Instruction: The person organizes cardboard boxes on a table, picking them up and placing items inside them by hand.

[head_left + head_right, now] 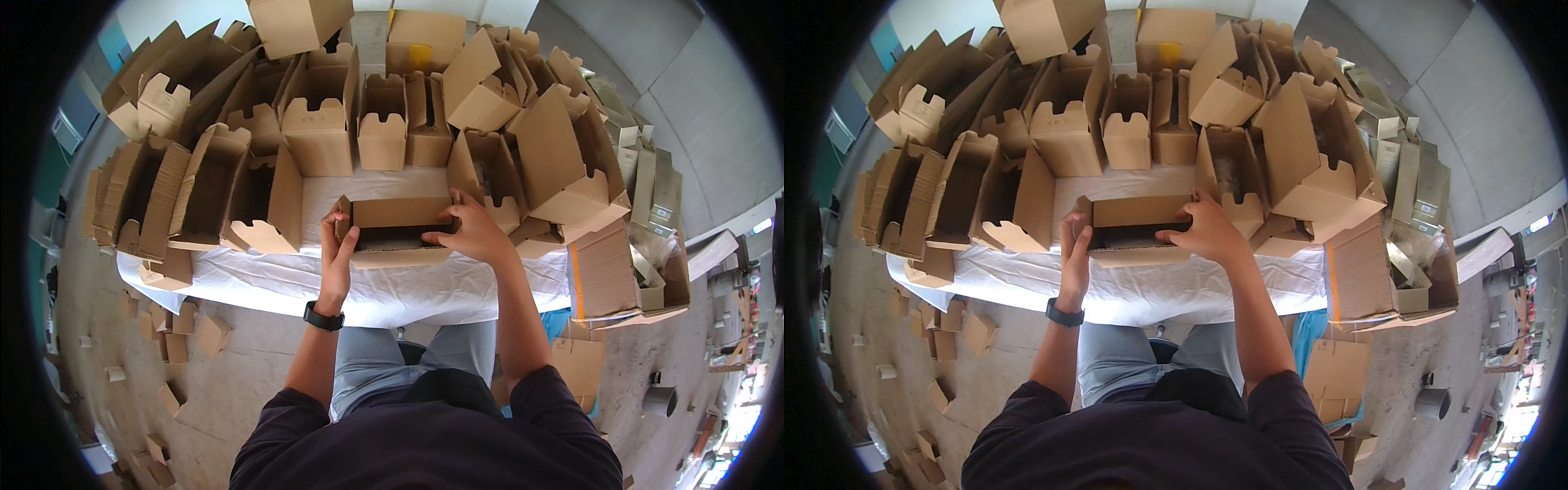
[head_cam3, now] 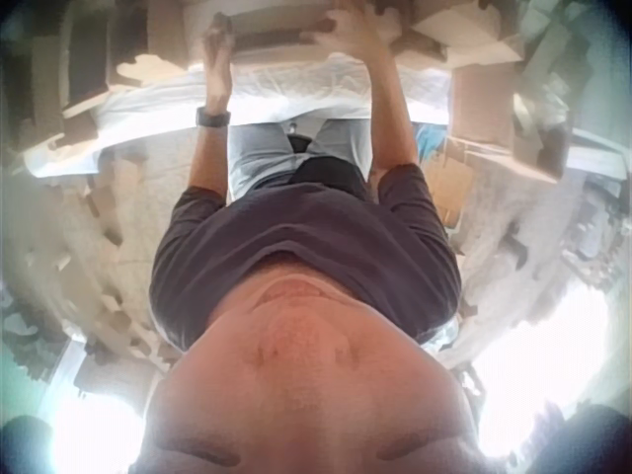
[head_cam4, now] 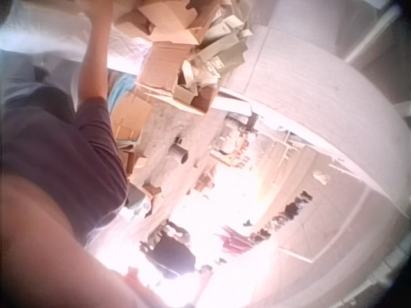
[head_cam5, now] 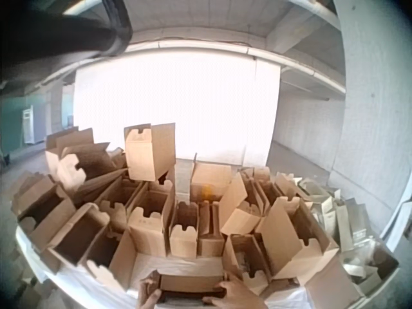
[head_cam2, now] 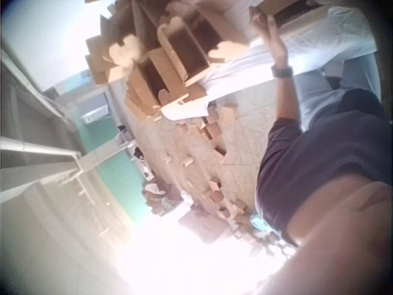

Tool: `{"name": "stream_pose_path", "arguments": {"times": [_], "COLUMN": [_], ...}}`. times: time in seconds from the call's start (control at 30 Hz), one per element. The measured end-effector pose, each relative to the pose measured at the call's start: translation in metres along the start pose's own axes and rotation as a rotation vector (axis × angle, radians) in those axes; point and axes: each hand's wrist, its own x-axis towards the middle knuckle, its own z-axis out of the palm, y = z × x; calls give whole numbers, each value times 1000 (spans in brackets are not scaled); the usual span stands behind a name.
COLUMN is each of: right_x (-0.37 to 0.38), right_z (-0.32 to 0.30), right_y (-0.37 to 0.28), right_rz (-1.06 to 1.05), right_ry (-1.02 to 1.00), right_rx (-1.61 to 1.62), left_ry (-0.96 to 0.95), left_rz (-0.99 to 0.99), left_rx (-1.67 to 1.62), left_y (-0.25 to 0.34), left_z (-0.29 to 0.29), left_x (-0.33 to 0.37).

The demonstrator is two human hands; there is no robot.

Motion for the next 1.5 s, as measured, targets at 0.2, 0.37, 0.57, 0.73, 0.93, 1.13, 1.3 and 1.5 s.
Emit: {"name": "stream_pose_path", "arguments": {"times": [0.2, 0.37, 0.57, 0.73, 0.93, 1.13, 1.3, 1.5], "right_x": [-10, -20, -22, 1, 3, -2, -5, 4], "right_z": [14, 32, 31, 27, 29, 47, 43, 58], "right_y": [-5, 6, -3, 9, 15, 14, 3, 17], "right_rz": [-116, -230, -171, -195, 41, 99, 112, -58], "right_ry": [139, 431, 400, 356, 197, 248, 279, 295], "right_rx": [367, 269, 185, 469, 1250, 1437, 1392, 957], "left_ry": [-75, -111, -210, -241, -268, -266, -273, -270], "left_rz": [-93, -70, -36, -60, -27, -40, -67, -72], "left_rx": [-12, 73, 103, 108, 180, 158, 122, 122], "left_y": [12, 10, 9, 13, 11, 7, 8, 3], "left_z": [0, -6, -11, -9, -11, -13, -12, -18], "left_x": [-5, -6, -5, -5, -6, -9, -10, -11]}}
